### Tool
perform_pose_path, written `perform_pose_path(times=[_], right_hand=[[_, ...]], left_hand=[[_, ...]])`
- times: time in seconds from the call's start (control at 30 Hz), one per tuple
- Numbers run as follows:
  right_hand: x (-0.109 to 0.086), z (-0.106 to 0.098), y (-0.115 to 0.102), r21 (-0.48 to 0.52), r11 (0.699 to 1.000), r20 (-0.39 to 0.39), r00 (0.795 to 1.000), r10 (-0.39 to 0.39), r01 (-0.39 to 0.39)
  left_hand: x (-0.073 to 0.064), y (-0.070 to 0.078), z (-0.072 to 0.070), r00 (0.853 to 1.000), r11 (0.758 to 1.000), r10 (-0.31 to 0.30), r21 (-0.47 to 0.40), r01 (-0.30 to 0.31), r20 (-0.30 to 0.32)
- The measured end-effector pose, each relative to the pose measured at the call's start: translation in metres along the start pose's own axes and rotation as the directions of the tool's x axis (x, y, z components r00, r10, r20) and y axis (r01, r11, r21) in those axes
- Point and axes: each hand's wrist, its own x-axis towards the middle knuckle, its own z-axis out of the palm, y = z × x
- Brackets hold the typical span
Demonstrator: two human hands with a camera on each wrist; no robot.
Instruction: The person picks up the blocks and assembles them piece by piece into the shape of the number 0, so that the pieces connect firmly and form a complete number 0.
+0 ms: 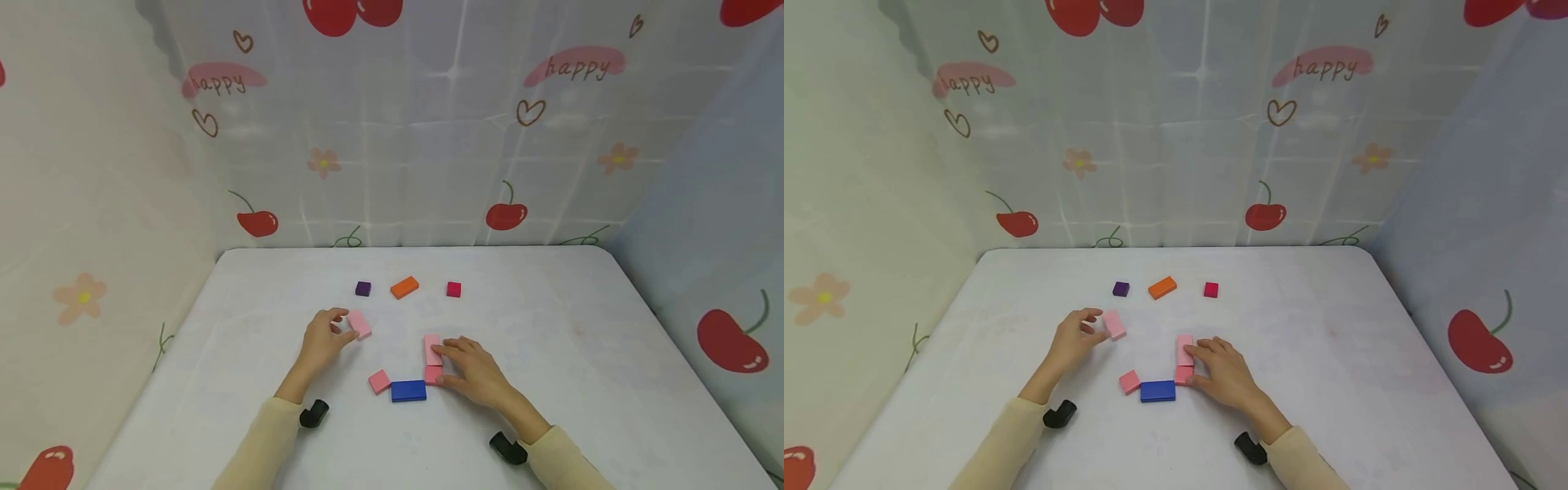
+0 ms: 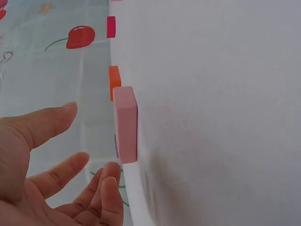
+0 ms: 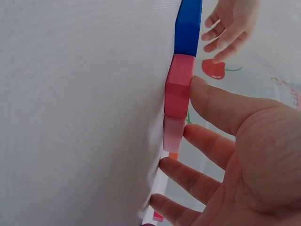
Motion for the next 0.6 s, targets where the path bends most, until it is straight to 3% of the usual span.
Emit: perform_pose_path(times=[0.23,0.6], right_hand=[[0.001,0.002,0.001,-0.006,1.0,0.002,1.0,0.007,-0.007],[0.001,0.001,0.0,-0.014,1.0,0.004,1.0,0.01,-0.01]], left_hand=[[0.019,-0.006,0.009,0.998,0.997,-0.053,0.063,0.051,0.032],[0.023,-0.01,0.015,0.996,0.992,-0.081,0.096,0.076,0.041]])
